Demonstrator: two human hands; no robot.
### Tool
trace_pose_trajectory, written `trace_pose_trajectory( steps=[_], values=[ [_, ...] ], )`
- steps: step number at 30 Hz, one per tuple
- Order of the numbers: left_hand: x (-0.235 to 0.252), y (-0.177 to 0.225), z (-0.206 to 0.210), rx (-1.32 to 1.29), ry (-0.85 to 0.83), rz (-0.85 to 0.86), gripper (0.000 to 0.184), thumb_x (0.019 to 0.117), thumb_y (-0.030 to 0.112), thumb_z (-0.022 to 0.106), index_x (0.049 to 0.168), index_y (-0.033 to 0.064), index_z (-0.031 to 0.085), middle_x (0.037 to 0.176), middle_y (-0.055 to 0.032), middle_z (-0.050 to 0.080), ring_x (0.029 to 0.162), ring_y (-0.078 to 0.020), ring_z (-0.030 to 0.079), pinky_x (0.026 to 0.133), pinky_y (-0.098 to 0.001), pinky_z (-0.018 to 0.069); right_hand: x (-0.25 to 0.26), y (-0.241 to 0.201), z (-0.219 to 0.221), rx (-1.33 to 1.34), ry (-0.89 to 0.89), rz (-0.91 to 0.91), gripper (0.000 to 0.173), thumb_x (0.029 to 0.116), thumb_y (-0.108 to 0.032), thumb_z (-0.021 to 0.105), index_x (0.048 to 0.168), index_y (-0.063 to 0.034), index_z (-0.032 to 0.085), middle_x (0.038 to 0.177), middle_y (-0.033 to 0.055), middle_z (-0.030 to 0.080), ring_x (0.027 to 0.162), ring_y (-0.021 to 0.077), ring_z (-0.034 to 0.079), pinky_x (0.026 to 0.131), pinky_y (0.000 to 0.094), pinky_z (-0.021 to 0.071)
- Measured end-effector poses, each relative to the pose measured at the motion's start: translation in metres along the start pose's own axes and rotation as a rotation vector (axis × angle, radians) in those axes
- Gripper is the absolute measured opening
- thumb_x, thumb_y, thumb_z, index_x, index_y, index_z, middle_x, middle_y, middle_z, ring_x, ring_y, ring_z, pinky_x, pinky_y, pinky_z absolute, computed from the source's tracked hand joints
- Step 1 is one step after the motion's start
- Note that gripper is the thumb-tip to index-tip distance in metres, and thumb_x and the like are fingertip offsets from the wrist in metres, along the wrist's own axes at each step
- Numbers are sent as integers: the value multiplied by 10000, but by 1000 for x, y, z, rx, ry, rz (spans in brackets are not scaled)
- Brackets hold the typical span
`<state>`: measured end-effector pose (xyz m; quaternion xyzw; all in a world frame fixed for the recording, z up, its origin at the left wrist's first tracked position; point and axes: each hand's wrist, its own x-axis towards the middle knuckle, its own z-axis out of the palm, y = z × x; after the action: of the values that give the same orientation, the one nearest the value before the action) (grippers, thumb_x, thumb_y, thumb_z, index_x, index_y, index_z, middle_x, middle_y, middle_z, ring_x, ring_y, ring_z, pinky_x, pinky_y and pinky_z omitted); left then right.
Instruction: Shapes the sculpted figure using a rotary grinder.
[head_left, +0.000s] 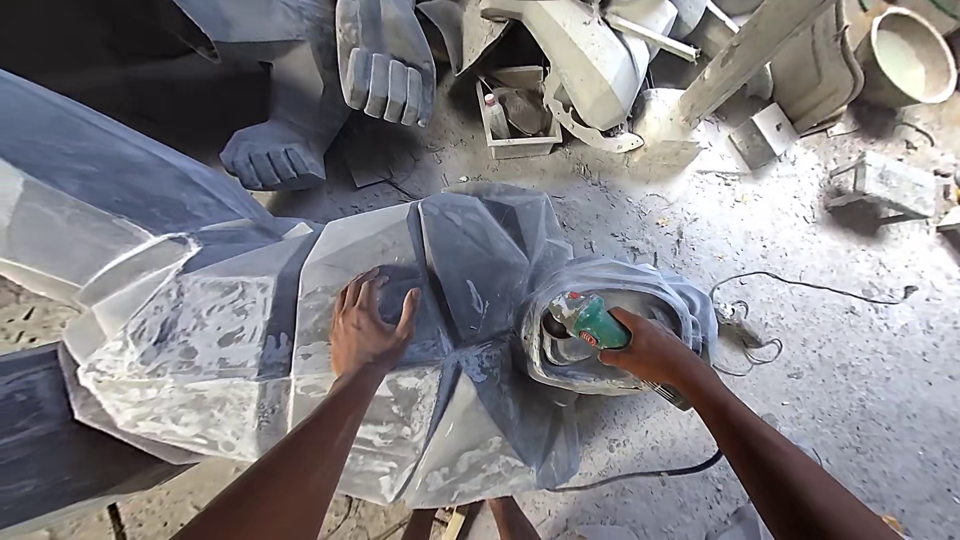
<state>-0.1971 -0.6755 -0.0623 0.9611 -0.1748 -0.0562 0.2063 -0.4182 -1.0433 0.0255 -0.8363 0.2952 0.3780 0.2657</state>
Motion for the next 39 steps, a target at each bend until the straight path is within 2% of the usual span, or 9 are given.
trace_pose_trajectory(
  steps=[9,13,18,23,27,30,37,39],
  values=[
    [1,0,0,7,-5,-6,786,926,733,409,1344,100,613,1491,-81,550,1404,-291,486,1137,-506,403,2,4,-7,-14,-2,-18,586,810,-554,768,1311,-305,594,1036,2,719,959,184,703,831,522,579],
    [1,0,1,6,0,-3,793,923,736,407,1341,94,615,1487,-86,554,1406,-288,485,1152,-501,389,5,7,-9,-5,8,32,582,817,-536,781,1315,-298,597,1051,27,721,979,218,702,847,551,568],
    [1,-1,2,3,-9,0,802,923,738,403,1341,86,612,1491,-96,546,1405,-294,483,1149,-497,390,8,17,-10,-14,46,35,588,799,-538,782,1302,-292,602,1027,22,722,955,213,705,825,541,575],
    [1,0,-1,1,-23,1,798,925,732,415,1351,85,606,1498,-107,539,1398,-317,487,1139,-530,397,-2,-1,-6,5,-7,-20,614,803,-533,795,1330,-291,594,1055,33,723,975,224,707,842,554,573],
    [1,-1,1,1,-21,1,802,924,736,409,1351,85,605,1493,-108,541,1401,-310,485,1148,-522,388,3,-1,-9,-11,-9,22,591,808,-528,787,1313,-283,604,1058,32,721,985,223,702,849,555,569],
    [1,0,0,4,-23,0,803,926,737,406,1350,84,605,1493,-107,542,1399,-311,486,1149,-518,385,8,4,-15,-18,31,67,557,812,-520,789,1281,-271,619,1018,49,728,945,242,709,809,570,570],
    [2,-2,2,8,-15,3,806,920,739,410,1341,81,608,1486,-97,547,1381,-313,500,1130,-518,399,14,7,-17,145,-101,-1,587,812,-486,826,1299,-237,611,1040,50,717,901,198,712,808,497,599],
    [3,0,2,9,-16,7,801,922,733,411,1344,80,607,1487,-101,547,1387,-312,497,1142,-517,390,16,8,-20,150,-104,2,579,817,-478,826,1296,-232,613,1042,52,716,916,202,706,820,501,586]
  ],
)
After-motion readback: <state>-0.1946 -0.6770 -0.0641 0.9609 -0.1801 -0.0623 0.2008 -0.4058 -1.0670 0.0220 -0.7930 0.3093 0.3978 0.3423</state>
